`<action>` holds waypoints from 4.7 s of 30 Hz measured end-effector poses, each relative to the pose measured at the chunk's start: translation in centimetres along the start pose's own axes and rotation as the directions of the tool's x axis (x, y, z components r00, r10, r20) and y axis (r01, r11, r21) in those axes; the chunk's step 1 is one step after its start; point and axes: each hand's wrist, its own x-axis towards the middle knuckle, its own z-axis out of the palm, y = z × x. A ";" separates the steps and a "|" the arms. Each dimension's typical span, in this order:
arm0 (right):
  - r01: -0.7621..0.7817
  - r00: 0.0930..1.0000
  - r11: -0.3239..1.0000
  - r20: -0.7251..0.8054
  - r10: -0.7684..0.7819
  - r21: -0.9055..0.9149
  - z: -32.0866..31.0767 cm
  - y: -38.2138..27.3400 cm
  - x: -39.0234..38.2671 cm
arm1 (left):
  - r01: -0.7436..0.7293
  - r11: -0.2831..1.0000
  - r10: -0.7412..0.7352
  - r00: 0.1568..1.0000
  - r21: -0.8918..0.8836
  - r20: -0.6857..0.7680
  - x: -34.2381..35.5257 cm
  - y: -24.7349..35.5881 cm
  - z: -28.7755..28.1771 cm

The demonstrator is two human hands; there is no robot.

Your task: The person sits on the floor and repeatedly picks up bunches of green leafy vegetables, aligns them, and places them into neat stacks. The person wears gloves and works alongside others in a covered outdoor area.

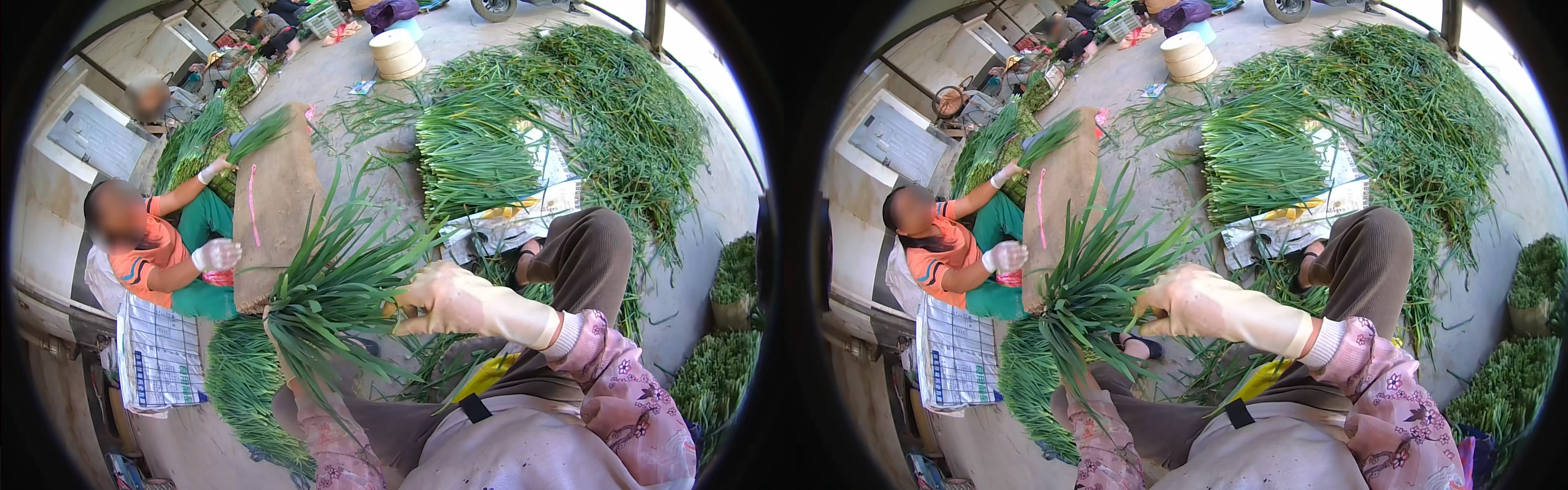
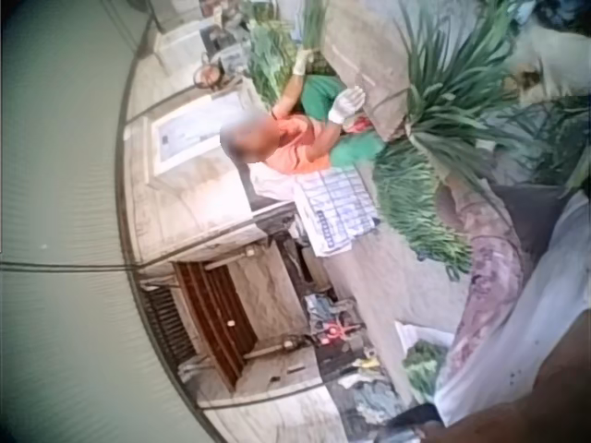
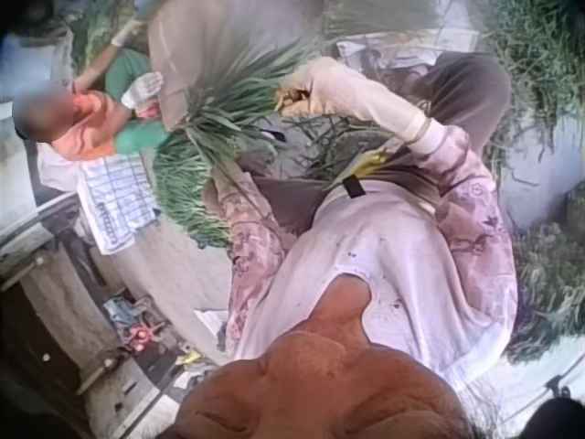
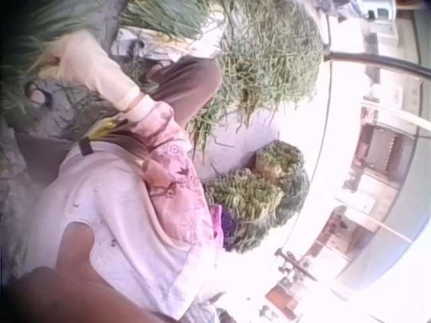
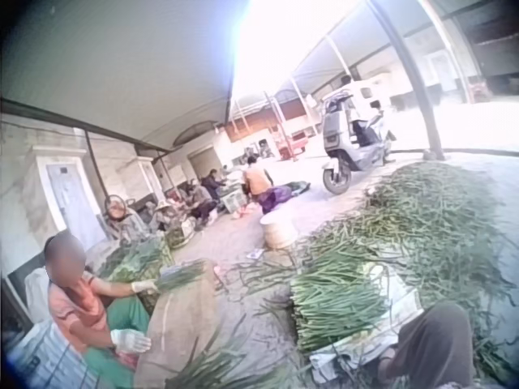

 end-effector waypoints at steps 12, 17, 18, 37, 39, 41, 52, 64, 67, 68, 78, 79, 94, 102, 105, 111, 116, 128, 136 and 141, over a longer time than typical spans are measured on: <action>0.173 0.926 0.968 -0.364 -0.096 0.182 1.7 0.5 -0.3 | -0.033 0.997 0.040 0.995 -0.068 0.097 2.6 1.4 -0.2; 0.122 0.900 0.561 -0.329 0.285 0.819 -1.6 1.2 -3.5 | -0.138 0.988 0.135 0.990 -0.073 -0.034 2.6 2.6 1.2; 0.181 0.899 0.532 -0.359 0.252 0.827 -2.3 1.4 -3.4 | -0.160 0.985 0.156 0.985 -0.069 -0.069 2.7 2.9 2.4; 0.201 0.964 0.979 -0.183 -0.194 0.024 0.1 2.4 4.0 | -0.246 0.966 0.259 0.921 0.083 -0.289 3.2 0.9 7.8; 0.081 0.970 0.941 -0.243 0.002 0.330 -1.1 2.2 4.1 | -0.195 0.967 0.237 0.925 0.164 -0.298 3.1 0.8 7.9; -0.088 0.951 0.889 -0.228 0.209 0.450 -2.6 1.6 3.5 | -0.163 0.982 0.187 0.927 0.100 -0.326 2.7 0.5 9.1; -0.241 0.943 0.555 0.056 0.328 0.796 -3.0 0.7 4.4 | -0.119 0.989 0.096 0.968 -0.091 -0.230 4.3 -2.7 6.8; -0.176 0.975 0.618 0.048 0.217 0.766 -2.5 -0.8 8.1 | -0.101 0.984 0.109 0.993 0.144 -0.049 3.6 -3.6 2.9; 0.129 0.941 0.853 -0.333 0.055 0.506 -5.9 -1.5 6.9 | -0.016 1.000 0.016 1.000 -0.010 0.027 2.5 -3.7 3.8; 0.139 0.902 0.923 -0.431 0.031 0.358 -7.4 -1.7 6.2 | 0.029 0.995 -0.022 0.997 -0.091 0.078 2.1 -3.5 4.7; -0.336 0.931 0.872 -0.018 0.366 0.356 0.1 -0.1 4.9 | -0.091 0.982 0.054 0.975 -0.166 -0.214 1.4 -6.5 13.2; -0.416 0.905 0.863 0.042 0.422 0.288 1.2 0.5 5.1 | -0.090 0.974 0.041 0.972 -0.207 -0.232 1.2 -6.8 13.9; -0.481 0.868 0.854 -0.027 0.495 0.201 5.3 3.5 12.2 | 0.076 0.995 -0.050 0.949 0.071 -0.311 0.6 -9.1 18.8; -0.318 0.948 0.945 -0.004 0.318 -0.083 5.9 4.6 18.3 | -0.104 0.952 0.153 0.976 0.287 -0.154 2.3 -5.0 21.4; -0.261 0.960 0.915 -0.018 0.280 0.307 5.8 5.4 20.6 | -0.144 0.938 0.213 0.957 0.316 -0.195 4.8 -2.9 21.6; -0.210 0.976 0.935 0.121 0.182 0.286 9.8 7.8 17.3 | -0.294 0.787 0.489 0.833 0.542 -0.258 8.4 0.0 23.6; -0.185 0.982 0.945 -0.096 0.165 -0.270 11.4 9.8 15.7 | -0.335 0.895 0.403 0.892 0.295 -0.207 8.1 -2.1 22.8; -0.615 0.785 0.626 0.443 0.432 0.479 12.1 14.4 23.1 | -0.287 0.946 0.324 0.868 0.154 -0.377 11.3 -3.4 14.6; -0.048 0.909 0.902 0.356 0.217 -0.428 15.6 22.0 47.6 | -0.415 0.882 0.467 0.708 0.223 -0.529 11.2 -3.6 10.6; 0.163 0.931 0.760 0.353 0.092 -0.630 22.2 27.4 57.8 | -0.380 0.838 0.544 0.648 0.392 -0.533 11.9 -2.9 9.1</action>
